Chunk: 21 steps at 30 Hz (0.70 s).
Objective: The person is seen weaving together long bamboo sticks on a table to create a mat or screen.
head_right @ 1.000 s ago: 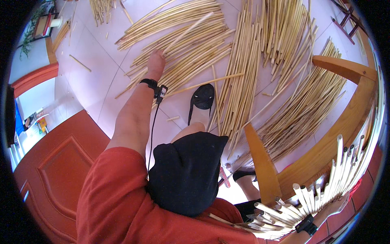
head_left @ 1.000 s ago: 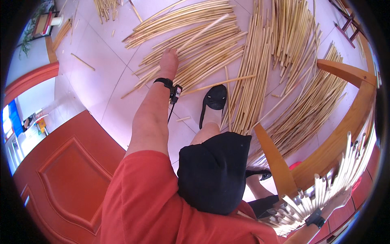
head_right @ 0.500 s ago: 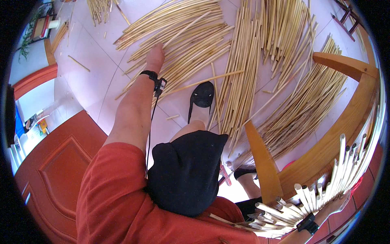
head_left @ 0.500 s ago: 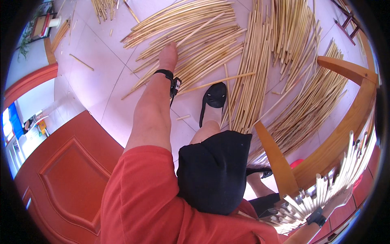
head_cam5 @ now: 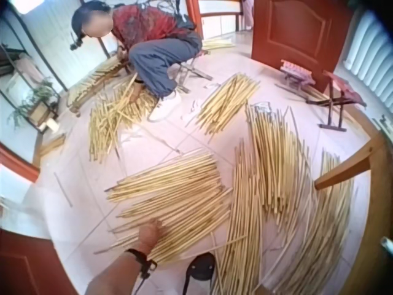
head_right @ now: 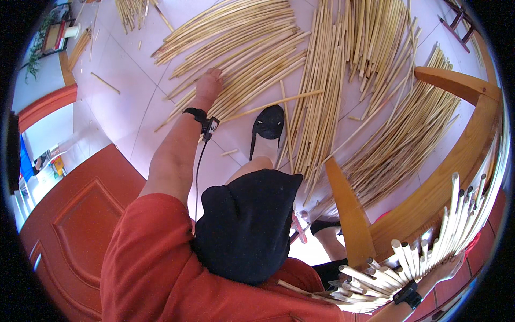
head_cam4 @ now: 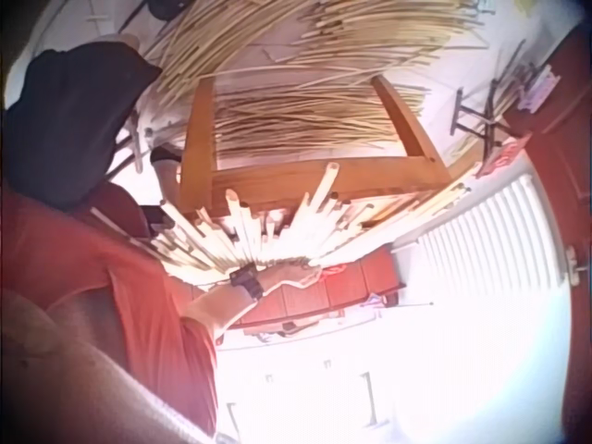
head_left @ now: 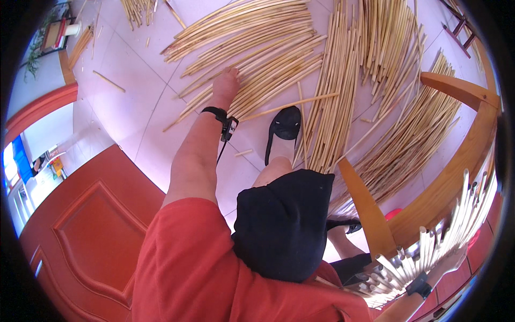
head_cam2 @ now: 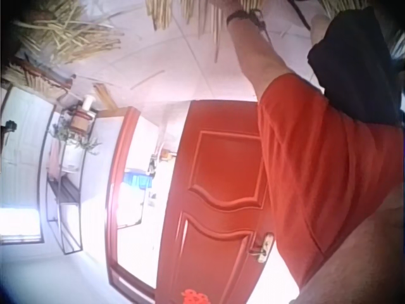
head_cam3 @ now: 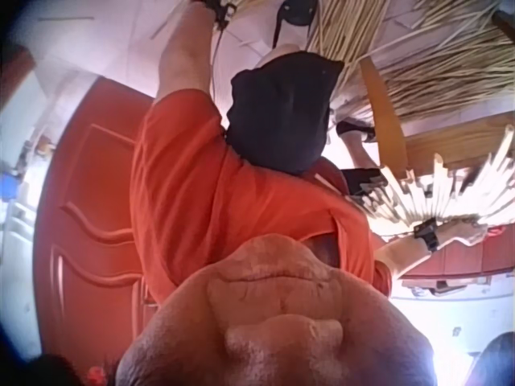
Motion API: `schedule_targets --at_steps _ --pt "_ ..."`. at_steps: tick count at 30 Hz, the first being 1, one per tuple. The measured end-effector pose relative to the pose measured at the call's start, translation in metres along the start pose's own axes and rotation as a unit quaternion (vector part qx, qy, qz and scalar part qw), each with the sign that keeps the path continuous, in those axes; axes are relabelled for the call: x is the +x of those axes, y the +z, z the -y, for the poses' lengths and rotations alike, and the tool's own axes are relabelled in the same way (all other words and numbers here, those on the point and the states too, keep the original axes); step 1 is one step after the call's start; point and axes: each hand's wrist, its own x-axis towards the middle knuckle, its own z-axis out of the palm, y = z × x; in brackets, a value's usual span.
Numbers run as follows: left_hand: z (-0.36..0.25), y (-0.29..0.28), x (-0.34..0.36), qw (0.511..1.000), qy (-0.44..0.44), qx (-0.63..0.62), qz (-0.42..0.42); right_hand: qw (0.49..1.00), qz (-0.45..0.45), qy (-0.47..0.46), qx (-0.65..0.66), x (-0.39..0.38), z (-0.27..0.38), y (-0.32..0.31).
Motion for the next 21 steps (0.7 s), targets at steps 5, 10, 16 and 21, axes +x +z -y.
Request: schedule_targets --at_steps 5,10,16,21 --pt "-0.011 -0.006 -0.004 0.996 0.0 0.073 0.059 1.0 -0.001 0.003 -0.004 -0.004 0.002 0.002" --pt "0.016 -0.028 -0.008 0.999 0.036 0.026 -0.009 0.999 -0.011 0.035 0.029 -0.003 0.002 0.003" --pt "0.02 -0.052 -0.046 0.993 -0.039 -0.092 -0.061 1.0 -0.008 0.003 0.003 0.006 -0.007 -0.002" --pt "0.012 -0.044 -0.084 0.964 -0.186 -0.19 -0.015 0.999 -0.003 -0.023 -0.039 0.005 -0.004 -0.002"
